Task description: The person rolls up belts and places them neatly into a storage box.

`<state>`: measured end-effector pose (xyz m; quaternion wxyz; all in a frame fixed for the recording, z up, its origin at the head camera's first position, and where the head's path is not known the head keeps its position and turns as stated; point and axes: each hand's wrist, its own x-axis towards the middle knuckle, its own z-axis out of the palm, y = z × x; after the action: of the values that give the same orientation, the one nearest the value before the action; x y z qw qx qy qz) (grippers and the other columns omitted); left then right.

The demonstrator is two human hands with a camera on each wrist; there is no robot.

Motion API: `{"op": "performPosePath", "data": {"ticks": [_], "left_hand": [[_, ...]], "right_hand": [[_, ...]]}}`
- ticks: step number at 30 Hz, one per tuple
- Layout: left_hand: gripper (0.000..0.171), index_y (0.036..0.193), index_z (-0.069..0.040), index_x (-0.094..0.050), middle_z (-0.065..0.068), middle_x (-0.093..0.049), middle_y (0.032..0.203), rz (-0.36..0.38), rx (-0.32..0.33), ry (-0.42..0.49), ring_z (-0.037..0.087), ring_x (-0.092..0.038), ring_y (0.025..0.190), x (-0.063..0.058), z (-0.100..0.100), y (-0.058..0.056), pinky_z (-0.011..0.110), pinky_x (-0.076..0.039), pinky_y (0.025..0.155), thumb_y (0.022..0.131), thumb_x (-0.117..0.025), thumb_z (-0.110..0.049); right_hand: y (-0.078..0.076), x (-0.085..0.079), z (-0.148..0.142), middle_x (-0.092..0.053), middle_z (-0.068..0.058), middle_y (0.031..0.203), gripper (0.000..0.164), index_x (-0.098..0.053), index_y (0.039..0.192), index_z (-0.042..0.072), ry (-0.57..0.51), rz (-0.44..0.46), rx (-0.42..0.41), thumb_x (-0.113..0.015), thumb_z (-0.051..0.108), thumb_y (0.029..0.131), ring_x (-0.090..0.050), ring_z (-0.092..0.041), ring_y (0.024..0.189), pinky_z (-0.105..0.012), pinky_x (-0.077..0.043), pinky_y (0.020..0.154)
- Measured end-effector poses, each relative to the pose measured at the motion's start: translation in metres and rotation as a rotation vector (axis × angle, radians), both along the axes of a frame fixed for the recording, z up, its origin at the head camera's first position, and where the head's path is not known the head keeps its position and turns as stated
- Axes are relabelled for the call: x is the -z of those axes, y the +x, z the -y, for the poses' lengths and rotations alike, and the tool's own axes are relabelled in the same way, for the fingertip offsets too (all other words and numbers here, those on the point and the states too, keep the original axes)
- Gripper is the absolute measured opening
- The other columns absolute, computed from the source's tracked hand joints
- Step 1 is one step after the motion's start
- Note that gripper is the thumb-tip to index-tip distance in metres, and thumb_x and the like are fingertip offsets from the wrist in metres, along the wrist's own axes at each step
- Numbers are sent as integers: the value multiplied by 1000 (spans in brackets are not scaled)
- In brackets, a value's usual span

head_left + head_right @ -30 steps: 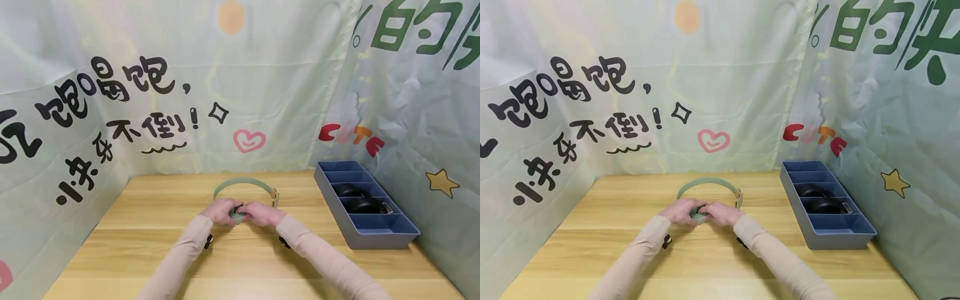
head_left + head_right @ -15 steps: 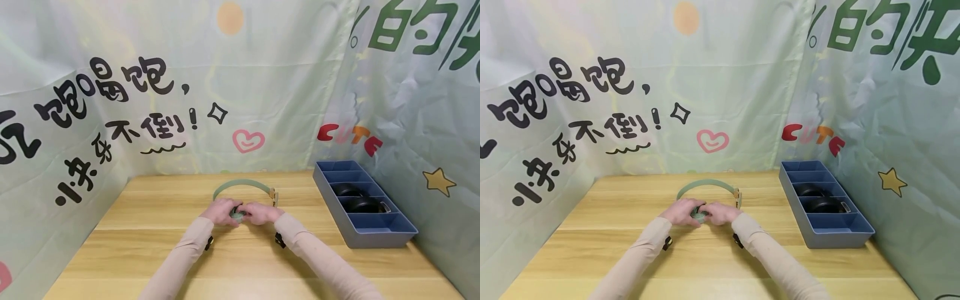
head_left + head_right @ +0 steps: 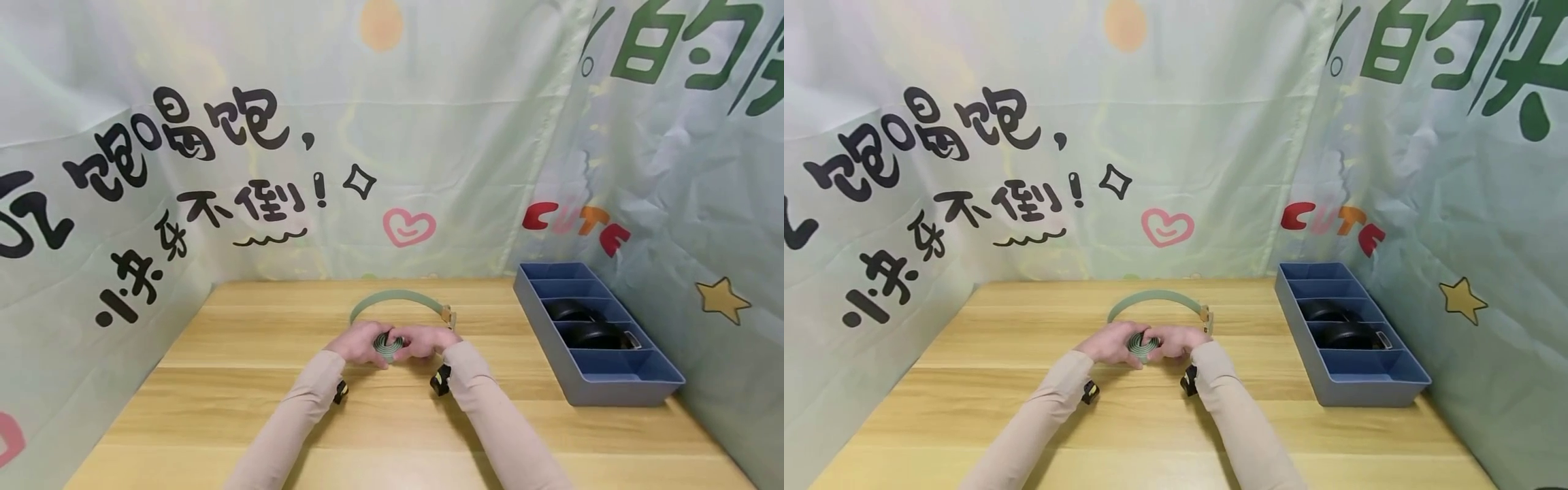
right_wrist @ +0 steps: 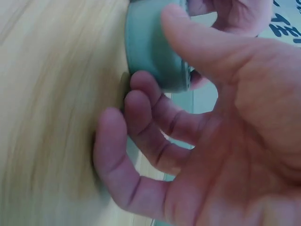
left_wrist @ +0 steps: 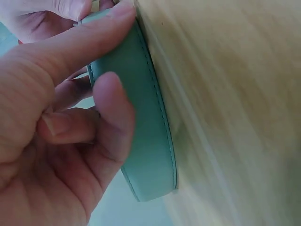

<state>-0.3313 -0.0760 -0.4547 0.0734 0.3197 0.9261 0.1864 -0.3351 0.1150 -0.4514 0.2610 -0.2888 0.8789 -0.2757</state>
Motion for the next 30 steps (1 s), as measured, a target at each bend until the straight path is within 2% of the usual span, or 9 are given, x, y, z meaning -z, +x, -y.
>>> {"op": "performPosePath", "data": {"ticks": [6, 8, 11, 14, 19, 22, 25, 28, 30], "left_hand": [[70, 127, -11, -62, 3, -68, 115, 3, -24, -16, 15, -59, 96, -2, -3, -6, 30, -49, 87, 64, -91, -25], [67, 123, -12, -64, 1, -68, 110, 12, -32, -14, 13, -59, 91, -1, -4, -7, 27, -50, 81, 63, -92, -24], [57, 112, -14, -67, -2, -69, 100, 2, -28, -1, 10, -58, 83, 1, -5, -6, 23, -49, 73, 62, -92, -26], [49, 100, -14, -69, -5, -68, 89, -43, -51, 6, 8, -56, 75, 4, -7, -4, 21, -47, 68, 61, -93, -31], [43, 81, -15, -65, -7, -60, 72, -127, -132, 4, 9, -51, 64, 7, -10, -1, 23, -44, 59, 60, -91, -42], [43, 76, -15, -62, -7, -57, 69, -157, -147, -7, 10, -50, 63, 7, -11, -1, 24, -43, 58, 61, -91, -44], [42, 78, -14, -62, -7, -57, 69, -155, -120, -9, 9, -49, 63, 6, -10, -3, 23, -42, 58, 62, -91, -41], [38, 84, -12, -63, -4, -60, 74, -82, -66, 3, 8, -55, 59, 4, -6, -6, 22, -46, 59, 66, -90, -32], [37, 93, -11, -64, -2, -65, 83, -47, -23, -1, 8, -59, 66, 2, -3, -8, 22, -49, 65, 68, -89, -24]], "right_hand": [[-3, -1, -1, -53, -5, 107, 16, -58, 113, 17, -53, 62, 44, -60, 16, 97, -38, -13, 60, -24, -33, 53], [-3, 0, -2, -54, -6, 102, 17, -58, 114, 16, -69, 83, 49, -59, 15, 97, -35, -12, 54, -24, -32, 49], [-3, 3, -5, -51, -4, 91, 19, -57, 117, 18, -65, 114, 58, -59, 15, 98, -34, -11, 50, -24, -33, 47], [-2, 5, -5, -46, -2, 81, 20, -56, 118, 20, -59, 136, 63, -56, 15, 99, -34, -10, 49, -24, -33, 47], [0, 6, -4, -42, 0, 72, 17, -56, 117, 22, -71, 131, 67, -54, 16, 100, -32, -9, 46, -23, -30, 45], [2, 6, -3, -41, 2, 67, 16, -56, 116, 22, -74, 82, 53, -55, 17, 100, -33, -9, 46, -22, -31, 45], [2, 5, -2, -51, 0, 78, 18, -57, 118, 19, -61, -13, 16, -55, 17, 100, -42, -10, 59, -24, -36, 55], [2, 4, -2, -56, -4, 95, 19, -58, 119, 16, -56, -50, 9, -55, 15, 100, -45, -12, 65, -25, -38, 60], [3, 2, -2, -58, -6, 101, 20, -58, 119, 16, -39, -61, 14, -54, 15, 100, -47, -12, 66, -25, -39, 61]]}}
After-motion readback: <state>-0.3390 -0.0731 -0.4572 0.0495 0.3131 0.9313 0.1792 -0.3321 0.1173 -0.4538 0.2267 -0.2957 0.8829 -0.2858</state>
